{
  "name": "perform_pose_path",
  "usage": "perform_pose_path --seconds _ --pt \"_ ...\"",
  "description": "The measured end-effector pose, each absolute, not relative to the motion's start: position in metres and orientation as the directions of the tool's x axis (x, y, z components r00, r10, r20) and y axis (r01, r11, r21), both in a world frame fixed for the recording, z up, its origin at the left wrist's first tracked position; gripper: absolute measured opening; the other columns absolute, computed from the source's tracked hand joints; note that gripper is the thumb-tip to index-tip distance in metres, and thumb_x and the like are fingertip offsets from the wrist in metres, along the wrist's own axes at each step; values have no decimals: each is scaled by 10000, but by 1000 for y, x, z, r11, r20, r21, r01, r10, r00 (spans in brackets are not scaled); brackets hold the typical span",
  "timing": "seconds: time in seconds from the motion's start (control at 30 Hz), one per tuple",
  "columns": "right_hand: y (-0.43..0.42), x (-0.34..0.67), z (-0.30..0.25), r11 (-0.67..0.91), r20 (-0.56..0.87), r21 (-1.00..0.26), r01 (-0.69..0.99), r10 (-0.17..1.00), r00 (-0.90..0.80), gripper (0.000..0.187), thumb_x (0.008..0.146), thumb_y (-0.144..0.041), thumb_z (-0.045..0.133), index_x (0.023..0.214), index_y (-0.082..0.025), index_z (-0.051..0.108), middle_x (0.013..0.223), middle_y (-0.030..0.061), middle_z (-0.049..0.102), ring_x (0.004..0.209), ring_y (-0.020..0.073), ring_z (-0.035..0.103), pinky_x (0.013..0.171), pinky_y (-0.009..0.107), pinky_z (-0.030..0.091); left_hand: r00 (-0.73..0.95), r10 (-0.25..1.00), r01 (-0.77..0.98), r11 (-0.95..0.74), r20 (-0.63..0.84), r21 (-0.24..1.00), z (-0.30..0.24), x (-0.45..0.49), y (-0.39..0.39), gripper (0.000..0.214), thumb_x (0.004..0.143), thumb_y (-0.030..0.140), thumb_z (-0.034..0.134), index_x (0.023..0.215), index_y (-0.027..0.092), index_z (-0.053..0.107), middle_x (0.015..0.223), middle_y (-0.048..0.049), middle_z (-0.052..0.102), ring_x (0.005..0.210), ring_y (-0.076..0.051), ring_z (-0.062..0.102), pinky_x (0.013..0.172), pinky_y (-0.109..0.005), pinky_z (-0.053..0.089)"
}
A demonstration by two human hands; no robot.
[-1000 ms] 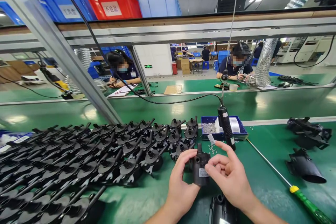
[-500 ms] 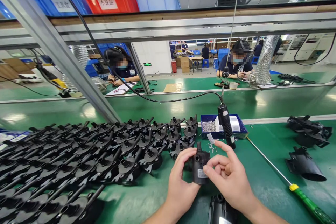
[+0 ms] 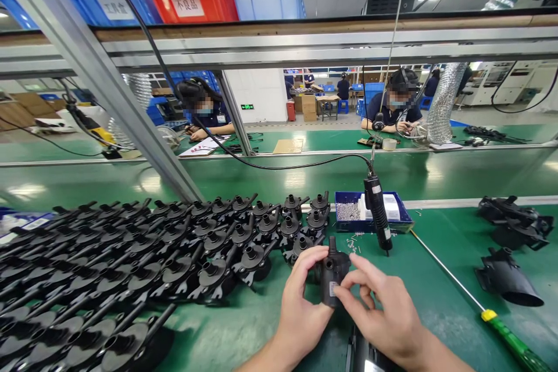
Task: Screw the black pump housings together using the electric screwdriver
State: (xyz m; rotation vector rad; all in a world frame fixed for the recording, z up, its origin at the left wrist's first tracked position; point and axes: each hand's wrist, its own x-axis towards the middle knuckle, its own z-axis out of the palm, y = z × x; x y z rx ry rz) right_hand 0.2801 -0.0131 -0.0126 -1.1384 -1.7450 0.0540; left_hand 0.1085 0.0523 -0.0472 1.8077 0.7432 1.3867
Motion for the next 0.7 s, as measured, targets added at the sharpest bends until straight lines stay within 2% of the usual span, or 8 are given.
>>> perform_pose_path --seconds 0.07,0.1,0.2,0.3,0.43,0.53,0.63,0.7 --pt "-12 288 -9 556 745 -390 734 659 -104 652 1140 -229 704 1670 -356 346 997 -3 780 521 166 528 580 322 512 251 805 -6 -553 537 833 -47 108 52 510 908 193 806 1369 338 643 1399 -40 685 1349 -233 653 1167 -368 551" --pt "-11 292 -8 521 730 -414 746 679 -69 672 1128 -283 733 1672 -352 346 1025 10 773 527 170 528 577 330 512 245 812 -13 -544 530 839 -47 108 52 509 910 205 813 1371 336 641 1401 -43 683 1355 -235 650 1159 -361 557" --pt "-5 301 -5 355 534 -671 651 841 92 717 1080 -411 758 1664 -321 352 894 -28 714 527 179 509 547 329 468 215 820 -18 -540 530 842 -45 108 50 492 920 227 810 1365 340 632 1397 -45 687 1356 -228 654 1113 -325 582" --pt "-2 297 -3 206 265 -842 498 963 51 858 991 -410 768 1700 -276 304 721 -81 647 531 201 537 537 322 413 222 774 5 -610 593 793 -45 110 47 473 913 201 791 1337 338 633 1376 -46 697 1319 -221 678 1110 -333 592" --pt "-4 279 10 54 109 -781 622 993 50 1061 812 -316 808 1737 -185 306 690 -62 663 607 270 640 578 342 385 295 666 73 -730 685 679 -51 111 44 520 862 107 699 1334 317 640 1361 -61 708 1265 -232 716 1094 -373 616" --pt "-5 284 27 -3 27 -744 668 999 35 1156 777 -326 901 1756 -170 306 712 -56 697 714 300 697 644 344 427 362 680 129 -714 638 688 -54 104 46 532 843 109 690 1334 306 632 1357 -65 718 1255 -251 731 1080 -396 630" --pt "-8 322 43 -33 39 -782 623 994 102 1262 799 -456 990 1781 -257 221 731 -89 713 700 263 701 647 323 457 467 733 195 -631 494 751 -49 93 52 557 793 170 748 1324 307 654 1308 -46 748 1182 -278 762 1009 -403 655" --pt "-16 362 50 -136 174 -731 669 910 376 1212 913 -505 913 1788 -288 104 879 -48 760 782 269 731 720 343 515 512 761 214 -562 398 799 -42 87 55 543 726 190 783 1252 299 701 1234 -34 769 1101 -302 778 933 -414 667"
